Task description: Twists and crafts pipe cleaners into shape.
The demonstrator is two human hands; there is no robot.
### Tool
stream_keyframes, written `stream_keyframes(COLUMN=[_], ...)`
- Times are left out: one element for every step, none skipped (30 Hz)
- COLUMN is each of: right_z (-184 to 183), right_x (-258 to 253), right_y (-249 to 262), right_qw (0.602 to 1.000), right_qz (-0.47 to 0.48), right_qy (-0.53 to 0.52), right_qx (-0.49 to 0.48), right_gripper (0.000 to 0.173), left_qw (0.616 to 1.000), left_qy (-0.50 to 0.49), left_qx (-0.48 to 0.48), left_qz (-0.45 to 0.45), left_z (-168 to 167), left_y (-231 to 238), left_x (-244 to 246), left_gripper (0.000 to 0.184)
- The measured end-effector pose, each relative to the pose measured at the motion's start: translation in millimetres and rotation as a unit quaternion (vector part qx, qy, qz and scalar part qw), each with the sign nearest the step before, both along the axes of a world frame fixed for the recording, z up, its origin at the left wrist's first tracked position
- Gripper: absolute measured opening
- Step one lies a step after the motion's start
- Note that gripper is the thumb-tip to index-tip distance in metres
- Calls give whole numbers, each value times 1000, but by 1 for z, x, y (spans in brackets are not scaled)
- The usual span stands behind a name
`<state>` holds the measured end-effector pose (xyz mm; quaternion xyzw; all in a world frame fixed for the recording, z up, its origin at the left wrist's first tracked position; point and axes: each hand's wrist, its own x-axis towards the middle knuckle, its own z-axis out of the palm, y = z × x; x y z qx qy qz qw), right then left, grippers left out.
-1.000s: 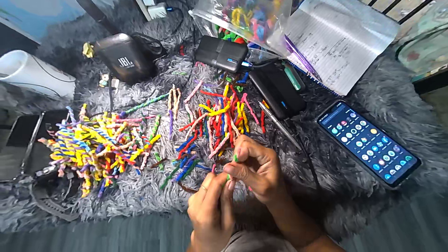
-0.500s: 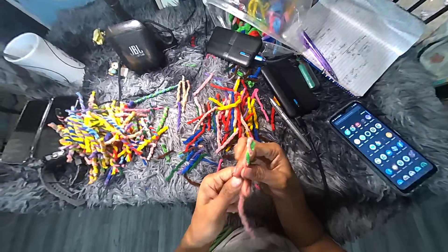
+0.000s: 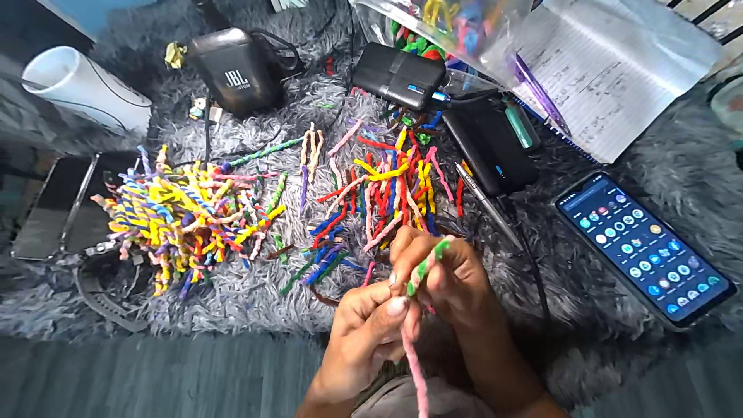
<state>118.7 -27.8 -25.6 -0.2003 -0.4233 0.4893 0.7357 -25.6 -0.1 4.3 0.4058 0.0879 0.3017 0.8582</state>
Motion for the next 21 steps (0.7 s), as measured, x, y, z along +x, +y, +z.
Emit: stream_keyframes(right_z=[-1,-1,-1,-1,0,0,0,0,-1,-1,-1,-1,-1,0,1,1,1,1,0,-1,-1], right_x=[1,1,1,1,1,0,-1,-2,-3,-4,-4,-5,-5,-6,-6,-5,-5,-4,-2,-1,0], right_y=[0,-1,-1,-2,-2,-3,-3,-3,-2,-1,-1,-1,-1,-1,0,0,0,0,0,0,0], right_qw=[1000,999,999,999,999,999,998,996,993,990,988,987,988,989,992,994,996,998,999,1000,1000], right_qz=[15,23,26,19,0,-30,-61,-92,-119,-139,-150,-154,-150,-138,-119,-96,-70,-47,-23,-4,7], right_qy=[-1,6,17,25,29,24,14,3,-14,-26,-31,-30,-24,-15,-2,10,19,20,18,13,5], right_qx=[19,31,36,31,22,8,-3,-13,-21,-25,-29,-34,-40,-46,-48,-47,-43,-31,-21,-11,-3], right_gripper=[21,15,12,10,8,6,5,4,2,1,1,2,3,4,5,6,12,19,25,29,27], left_qw=[996,988,985,988,997,999,978,921,838,757,711,710,746,803,867,925,967,989,998,999,997], left_qy=[-42,-70,-78,-67,-35,16,77,141,196,237,257,260,246,223,193,154,112,77,50,29,10], left_qx=[-71,-119,-134,-116,-55,46,176,315,436,519,557,556,525,467,388,291,189,101,32,-24,-71], left_qz=[-40,-67,-81,-78,-51,3,84,179,261,317,344,344,328,295,247,188,128,75,30,-7,-37], left_z=[0,0,0,0,1,1,0,-3,-6,-10,-12,-13,-13,-11,-8,-5,-2,1,2,2,2], left_y=[1,2,3,4,4,3,1,-1,-4,-6,-8,-8,-8,-7,-7,-5,-3,-1,1,3,5], left_x=[-1,-1,-1,-1,-2,-2,-2,0,2,5,7,7,7,5,4,3,1,-1,-2,-3,-4], left_gripper=[19,18,17,16,17,19,21,20,19,18,19,19,20,20,22,22,22,22,21,20,19])
